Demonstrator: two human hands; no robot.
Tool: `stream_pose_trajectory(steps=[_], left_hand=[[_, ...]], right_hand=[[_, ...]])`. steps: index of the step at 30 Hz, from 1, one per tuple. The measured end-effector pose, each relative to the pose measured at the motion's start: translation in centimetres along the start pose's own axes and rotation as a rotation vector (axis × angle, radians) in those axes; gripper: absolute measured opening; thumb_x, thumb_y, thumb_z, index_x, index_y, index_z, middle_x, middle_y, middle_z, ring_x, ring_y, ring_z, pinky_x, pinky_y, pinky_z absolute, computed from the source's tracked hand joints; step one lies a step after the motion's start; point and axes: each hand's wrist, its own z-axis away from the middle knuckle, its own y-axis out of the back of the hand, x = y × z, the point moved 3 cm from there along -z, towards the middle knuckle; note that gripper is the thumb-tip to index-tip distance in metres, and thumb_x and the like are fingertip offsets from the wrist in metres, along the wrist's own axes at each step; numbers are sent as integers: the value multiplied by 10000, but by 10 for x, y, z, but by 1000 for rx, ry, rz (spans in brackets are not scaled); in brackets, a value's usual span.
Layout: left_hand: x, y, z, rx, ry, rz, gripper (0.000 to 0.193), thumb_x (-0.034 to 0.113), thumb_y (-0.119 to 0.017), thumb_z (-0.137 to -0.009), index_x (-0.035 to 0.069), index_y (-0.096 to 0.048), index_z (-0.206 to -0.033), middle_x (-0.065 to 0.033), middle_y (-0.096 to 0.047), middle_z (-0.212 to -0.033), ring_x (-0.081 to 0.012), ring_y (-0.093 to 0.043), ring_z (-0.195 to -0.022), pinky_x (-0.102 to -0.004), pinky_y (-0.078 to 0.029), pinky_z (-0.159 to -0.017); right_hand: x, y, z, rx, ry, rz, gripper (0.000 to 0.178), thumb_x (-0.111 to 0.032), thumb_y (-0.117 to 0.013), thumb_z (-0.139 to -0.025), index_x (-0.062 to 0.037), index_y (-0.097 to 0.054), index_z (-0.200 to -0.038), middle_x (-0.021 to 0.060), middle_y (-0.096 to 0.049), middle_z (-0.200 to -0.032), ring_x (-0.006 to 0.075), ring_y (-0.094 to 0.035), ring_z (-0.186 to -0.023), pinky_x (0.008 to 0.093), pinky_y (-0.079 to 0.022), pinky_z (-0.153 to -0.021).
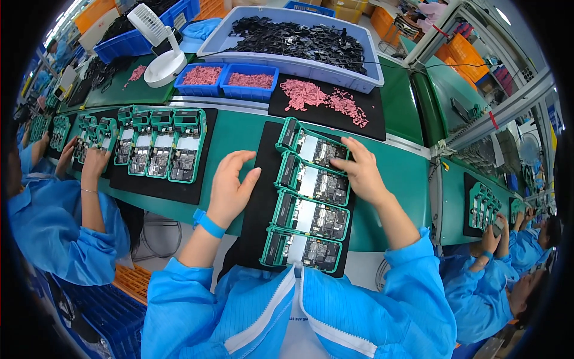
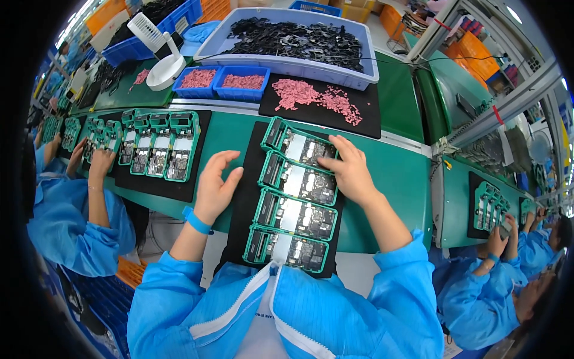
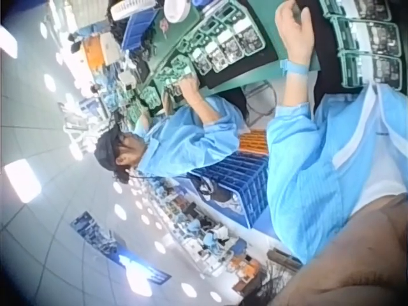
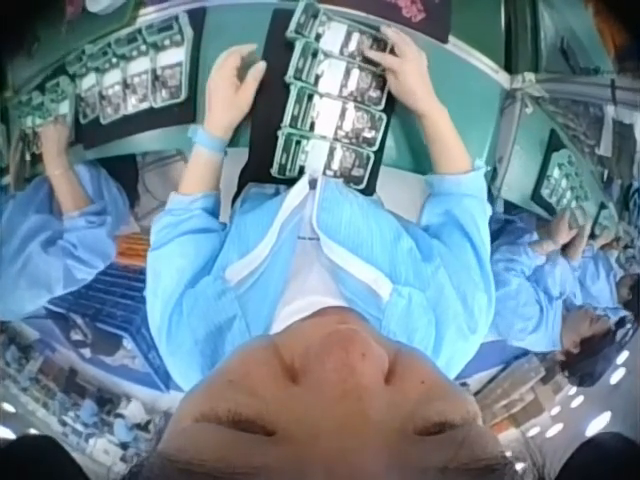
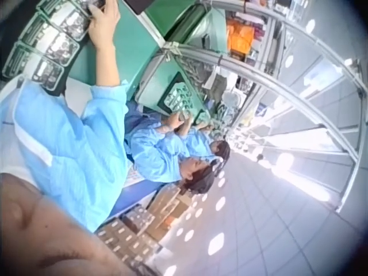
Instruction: The person assembles electronic components onto circuit boards by hand, taking components from a component tray and placing them into device housings on a conveyor belt.
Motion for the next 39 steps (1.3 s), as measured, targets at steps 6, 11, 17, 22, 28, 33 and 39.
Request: stream_pose_trajectory(steps=[6,11,17,22,28,33,39], left_hand=[[-29,-34,6,15,128,-41,409,247,-555,-947,-28,-515,-1247,-199,-563,-1235,-354,-527,-1147,-409,-419,-982],[-25,-49,5,-62,175,-63,395,241,-511,-954,-31,-527,-1240,-209,-574,-1230,-363,-537,-1150,-405,-426,-981],[-24,-47,-5,-85,162,72,352,198,-504,-968,-31,-538,-1234,-205,-603,-1181,-302,-593,-1094,-374,-463,-937],[-2,-81,-54,-126,-193,-109,71,44,-666,-766,23,-663,-834,-145,-634,-890,-328,-610,-903,-413,-491,-812],[4,-154,-104,-149,-599,-369,60,161,-682,-738,132,-720,-775,-70,-571,-795,-254,-562,-821,-389,-436,-742],[-7,-177,-112,-134,-680,-527,87,165,-654,-760,117,-723,-784,-42,-563,-803,-223,-543,-854,-377,-413,-783],[-8,-186,-122,-162,-539,-456,69,152,-677,-742,118,-725,-779,-37,-597,-813,-232,-566,-860,-385,-425,-772]], right_hand=[[64,-30,-3,29,-937,-271,450,-366,-646,-838,10,-640,-1085,208,-677,-1009,365,-649,-922,404,-511,-798],[75,-38,-7,1,-978,-398,397,-372,-630,-825,16,-693,-874,214,-686,-832,340,-676,-801,423,-512,-710],[69,-75,23,517,-1115,-913,297,-219,-573,-928,-6,-601,-1133,122,-667,-947,234,-610,-862,376,-480,-790],[76,-16,130,1053,-987,-1261,194,-152,-642,-917,-42,-611,-1074,21,-625,-1008,132,-553,-918,293,-452,-828],[103,50,262,1542,-1119,-1048,226,-155,-598,-934,44,-620,-1039,120,-643,-1043,220,-613,-924,370,-499,-851],[137,90,345,1672,-1176,-883,286,-203,-561,-964,66,-609,-1050,134,-655,-1029,225,-624,-881,364,-505,-826],[167,114,397,1741,-1308,-573,295,-198,-607,-942,91,-621,-999,123,-656,-947,195,-598,-791,334,-506,-721]])
